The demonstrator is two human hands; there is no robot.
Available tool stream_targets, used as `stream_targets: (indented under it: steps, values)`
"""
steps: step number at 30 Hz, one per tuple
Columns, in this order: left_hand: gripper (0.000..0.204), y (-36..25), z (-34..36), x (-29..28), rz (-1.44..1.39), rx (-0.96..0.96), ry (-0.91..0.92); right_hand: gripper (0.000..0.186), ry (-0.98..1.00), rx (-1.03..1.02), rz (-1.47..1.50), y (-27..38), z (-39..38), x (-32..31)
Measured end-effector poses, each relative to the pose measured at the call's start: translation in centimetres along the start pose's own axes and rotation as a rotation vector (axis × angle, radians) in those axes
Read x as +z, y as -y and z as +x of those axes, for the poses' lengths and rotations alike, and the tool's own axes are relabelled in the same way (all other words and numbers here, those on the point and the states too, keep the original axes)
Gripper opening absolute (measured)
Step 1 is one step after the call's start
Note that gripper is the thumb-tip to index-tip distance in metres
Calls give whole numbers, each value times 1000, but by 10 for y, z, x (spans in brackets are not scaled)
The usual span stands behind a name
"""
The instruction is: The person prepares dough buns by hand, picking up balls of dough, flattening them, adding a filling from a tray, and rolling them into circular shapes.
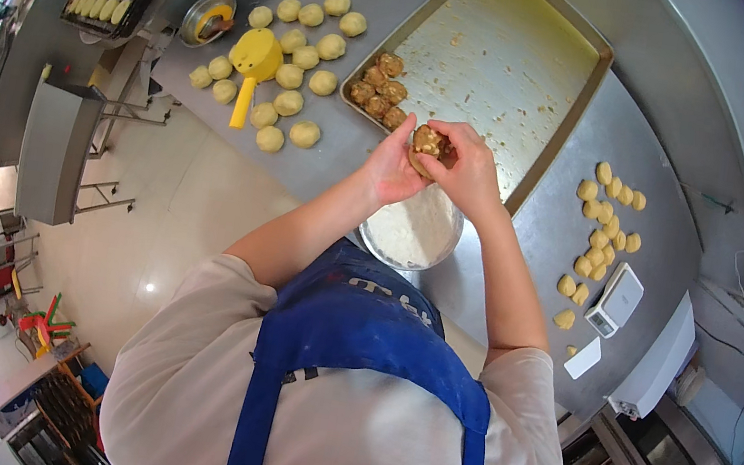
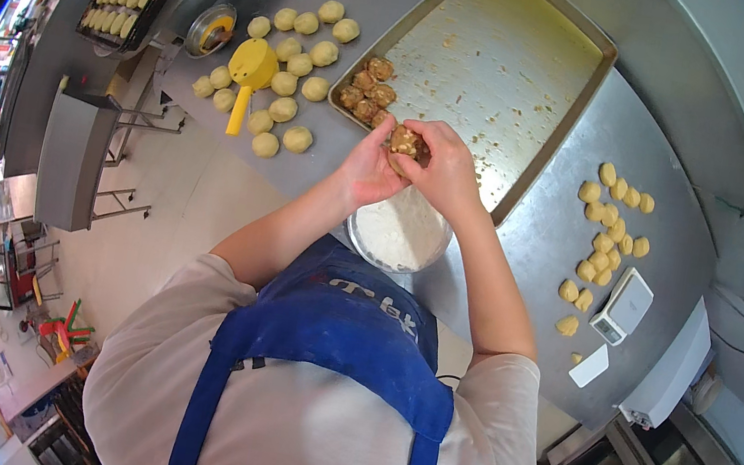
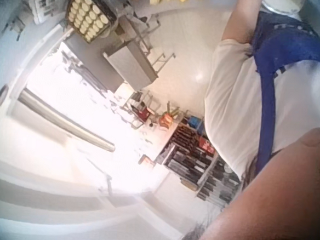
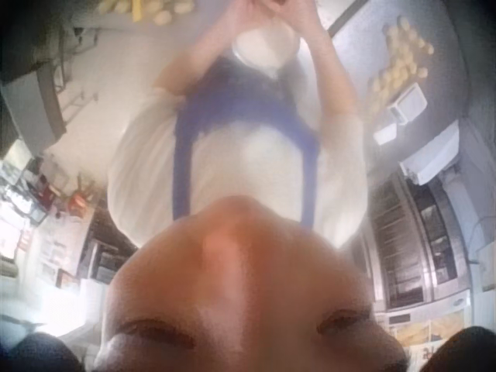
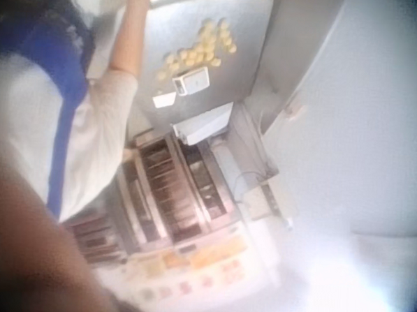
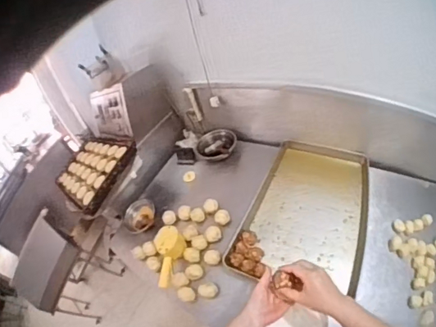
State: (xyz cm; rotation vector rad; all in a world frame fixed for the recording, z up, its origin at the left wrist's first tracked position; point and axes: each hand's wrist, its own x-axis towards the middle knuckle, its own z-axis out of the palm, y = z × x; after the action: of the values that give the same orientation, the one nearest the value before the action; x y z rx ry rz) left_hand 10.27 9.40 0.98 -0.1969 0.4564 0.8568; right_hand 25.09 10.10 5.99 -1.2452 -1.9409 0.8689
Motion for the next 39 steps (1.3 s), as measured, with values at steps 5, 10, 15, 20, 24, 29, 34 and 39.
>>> stream_targets:
  steps: [5, 10, 15, 20, 24, 29, 34, 39]
  values:
    - [52, 14, 7, 0, 15, 36, 33, 45, -116, -123, -92, -13, -22, -3]
    - [51, 30, -7, 20, 139, 36, 7, 45, -426, -98, -64, 13, -29, -6]
    - [49, 40, -17, 29, 246, 84, -62, 38, -309, -248, -140, -12, -37, 0]
    - [47, 40, -33, 36, 276, 118, -21, 35, -337, -226, -90, -11, -43, 10]
    - [45, 29, -43, 28, 201, 40, 62, 38, -439, -28, 263, 5, -45, 4]
    - [39, 35, -57, 41, 228, 12, 72, 40, -119, -43, 369, -17, -47, 7]
    - [36, 42, -56, 25, 114, 102, 106, 43, -502, 36, 277, 4, -62, 47]
    - [33, 40, -74, 22, 329, 104, 116, 36, -167, -120, 243, 1, -56, 18]
